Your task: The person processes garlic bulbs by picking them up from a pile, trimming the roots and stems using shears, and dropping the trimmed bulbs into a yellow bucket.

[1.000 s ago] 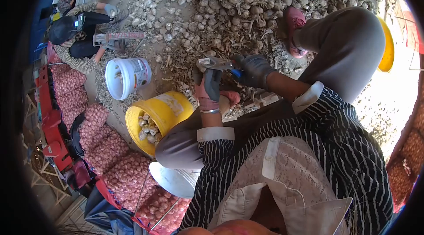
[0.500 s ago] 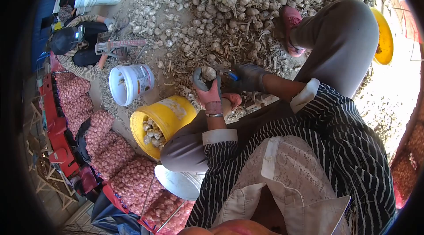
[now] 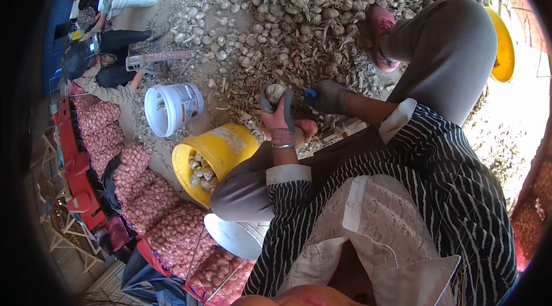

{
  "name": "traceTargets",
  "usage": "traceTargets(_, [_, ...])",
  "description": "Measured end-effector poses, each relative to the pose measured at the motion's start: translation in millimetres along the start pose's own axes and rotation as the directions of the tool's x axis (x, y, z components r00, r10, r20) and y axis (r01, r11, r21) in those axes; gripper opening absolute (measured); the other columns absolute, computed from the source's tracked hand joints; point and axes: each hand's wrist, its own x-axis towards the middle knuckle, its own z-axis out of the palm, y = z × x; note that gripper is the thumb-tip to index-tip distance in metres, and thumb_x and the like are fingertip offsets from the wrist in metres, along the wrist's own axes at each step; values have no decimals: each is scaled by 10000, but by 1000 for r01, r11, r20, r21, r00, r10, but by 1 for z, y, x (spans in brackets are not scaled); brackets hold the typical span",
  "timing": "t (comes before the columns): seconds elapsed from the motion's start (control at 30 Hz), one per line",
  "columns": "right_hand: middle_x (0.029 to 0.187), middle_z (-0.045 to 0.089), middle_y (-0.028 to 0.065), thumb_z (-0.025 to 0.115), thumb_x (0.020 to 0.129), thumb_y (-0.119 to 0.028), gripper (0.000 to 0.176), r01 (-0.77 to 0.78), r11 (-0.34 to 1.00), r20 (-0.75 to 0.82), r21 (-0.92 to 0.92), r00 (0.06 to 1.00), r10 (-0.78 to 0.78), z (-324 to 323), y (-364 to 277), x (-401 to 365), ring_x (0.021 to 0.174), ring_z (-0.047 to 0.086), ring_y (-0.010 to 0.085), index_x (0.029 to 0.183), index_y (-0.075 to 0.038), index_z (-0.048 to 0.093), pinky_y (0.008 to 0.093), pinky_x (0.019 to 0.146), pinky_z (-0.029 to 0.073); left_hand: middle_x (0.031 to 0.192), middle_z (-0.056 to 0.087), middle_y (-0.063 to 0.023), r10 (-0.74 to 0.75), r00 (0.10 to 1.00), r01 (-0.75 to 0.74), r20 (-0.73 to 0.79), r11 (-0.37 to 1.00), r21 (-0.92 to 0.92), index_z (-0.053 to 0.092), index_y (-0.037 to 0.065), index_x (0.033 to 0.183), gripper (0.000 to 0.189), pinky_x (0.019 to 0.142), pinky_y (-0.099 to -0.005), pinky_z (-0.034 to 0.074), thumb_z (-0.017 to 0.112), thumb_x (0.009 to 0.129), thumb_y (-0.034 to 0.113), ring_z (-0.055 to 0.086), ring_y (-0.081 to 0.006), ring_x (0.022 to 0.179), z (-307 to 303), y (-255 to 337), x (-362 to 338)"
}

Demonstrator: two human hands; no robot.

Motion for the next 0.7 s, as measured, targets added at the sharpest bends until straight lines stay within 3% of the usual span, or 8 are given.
traceTargets(0.07, [817,645,196,611,829,-396,348,-6,968,-67,251,998,23,5,14,2,815,640,356,936,-65,596,439,738,484,1114,591,-95,-193,972,153,-133,952,-265,471,41,1286,542,775,-301,538,640,784,-74,613,-202,931,-7,3,5])
traceTargets(0.13, [807,644,191,605,831,-382,339,9,998,-110,57,994,-3,-8,-6,-11,802,638,359,961,-69,589,451,730,481,1079,616,-99,-197,969,165,-149,966,-201,480,76,1289,562,748,-286,540,665,772,-46,632,-218,907,-21,-1,7])
traceTargets(0.2, [798,643,186,600,832,-367,333,10,989,-155,-145,987,-33,-30,-36,-28,790,636,361,986,-73,582,464,722,479,1112,576,-95,1,989,23,-150,987,160,488,19,1249,566,782,-309,523,699,728,-52,588,-195,967,-18,5,5])
traceTargets(0.23, [785,640,179,597,825,-366,363,78,957,-174,-281,976,-131,-39,-53,-37,773,633,365,1032,-69,564,477,702,474,1112,576,-95,2,988,22,-153,988,154,488,19,1249,566,782,-309,523,699,728,-52,588,-195,967,-15,10,3])
traceTargets(0.3, [773,637,173,594,819,-364,399,141,898,-176,-416,957,-231,-40,-59,-42,756,630,368,1079,-66,546,490,683,470,1145,577,-103,87,986,25,-144,772,636,503,11,1230,611,871,-331,489,761,676,-5,583,-209,997,-11,17,-2])
traceTargets(0.4, [758,632,165,602,799,-366,477,218,785,-265,-580,861,-435,-32,-50,-39,717,625,373,1148,-55,505,490,642,464,1151,583,-104,172,979,-101,-107,875,473,526,14,1198,631,919,-333,457,800,629,32,581,-203,1007,-17,-14,3])
traceTargets(0.63, [790,643,159,581,825,-383,397,133,779,-115,-613,960,-255,-30,-43,-43,729,636,343,1062,-64,574,461,650,479,1133,603,-108,16,999,17,-52,816,578,538,-1,1196,595,916,-315,460,788,659,54,584,-193,1037,-12,9,-13])
traceTargets(0.7, [808,649,155,571,835,-391,369,123,808,-57,-576,980,-190,-33,-36,-37,749,642,333,1017,-72,605,451,661,484,1142,597,-103,-38,995,-16,89,844,537,536,-10,1191,554,915,-311,461,760,686,35,581,-182,1037,-14,3,-14])
